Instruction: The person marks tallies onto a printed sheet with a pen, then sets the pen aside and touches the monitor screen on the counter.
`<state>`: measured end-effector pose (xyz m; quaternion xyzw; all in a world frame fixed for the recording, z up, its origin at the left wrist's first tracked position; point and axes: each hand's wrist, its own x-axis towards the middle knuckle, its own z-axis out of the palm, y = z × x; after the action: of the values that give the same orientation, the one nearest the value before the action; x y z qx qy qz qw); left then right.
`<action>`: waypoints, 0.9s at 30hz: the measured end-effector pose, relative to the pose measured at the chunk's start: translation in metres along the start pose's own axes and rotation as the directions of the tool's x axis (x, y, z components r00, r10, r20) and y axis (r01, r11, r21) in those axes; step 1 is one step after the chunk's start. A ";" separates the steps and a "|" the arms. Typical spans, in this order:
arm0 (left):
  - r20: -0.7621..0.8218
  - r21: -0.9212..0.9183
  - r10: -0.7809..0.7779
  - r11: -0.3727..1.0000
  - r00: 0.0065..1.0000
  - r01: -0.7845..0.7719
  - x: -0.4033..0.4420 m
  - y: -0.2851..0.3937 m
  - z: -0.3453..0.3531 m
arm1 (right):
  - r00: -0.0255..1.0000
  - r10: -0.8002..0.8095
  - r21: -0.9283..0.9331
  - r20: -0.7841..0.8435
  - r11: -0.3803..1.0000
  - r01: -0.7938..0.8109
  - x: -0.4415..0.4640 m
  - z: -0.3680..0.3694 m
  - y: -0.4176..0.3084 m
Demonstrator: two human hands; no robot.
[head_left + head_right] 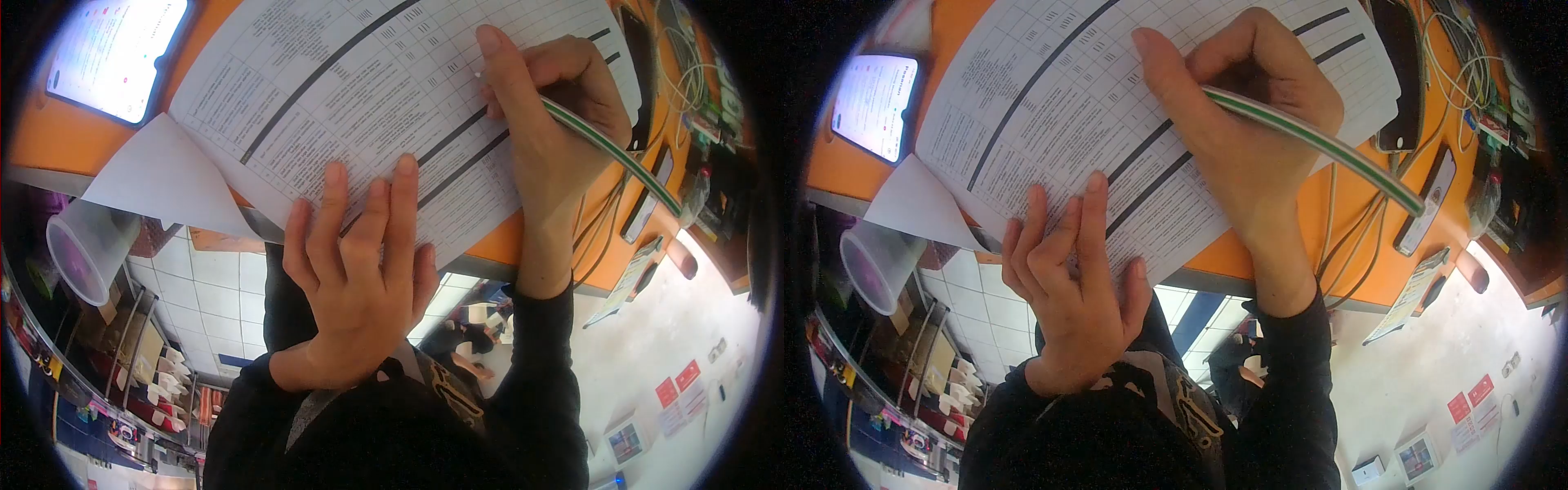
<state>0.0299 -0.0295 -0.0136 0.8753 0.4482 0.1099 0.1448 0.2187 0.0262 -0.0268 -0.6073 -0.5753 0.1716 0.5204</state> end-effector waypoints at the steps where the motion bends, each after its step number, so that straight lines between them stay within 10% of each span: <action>1: 0.000 0.000 -0.001 1.000 1.000 0.001 0.000 0.000 0.000 | 0.998 0.052 0.004 -0.025 0.999 -0.052 -0.001 0.000 0.001; 27: -0.006 -0.025 -0.004 1.000 1.000 0.004 -0.004 -0.001 0.004 | 0.998 0.052 -0.042 -0.044 0.998 -0.054 -0.005 0.003 -0.005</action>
<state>0.0287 -0.0327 -0.0180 0.8722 0.4488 0.1179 0.1547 0.2122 0.0220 -0.0261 -0.6368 -0.5513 0.1598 0.5148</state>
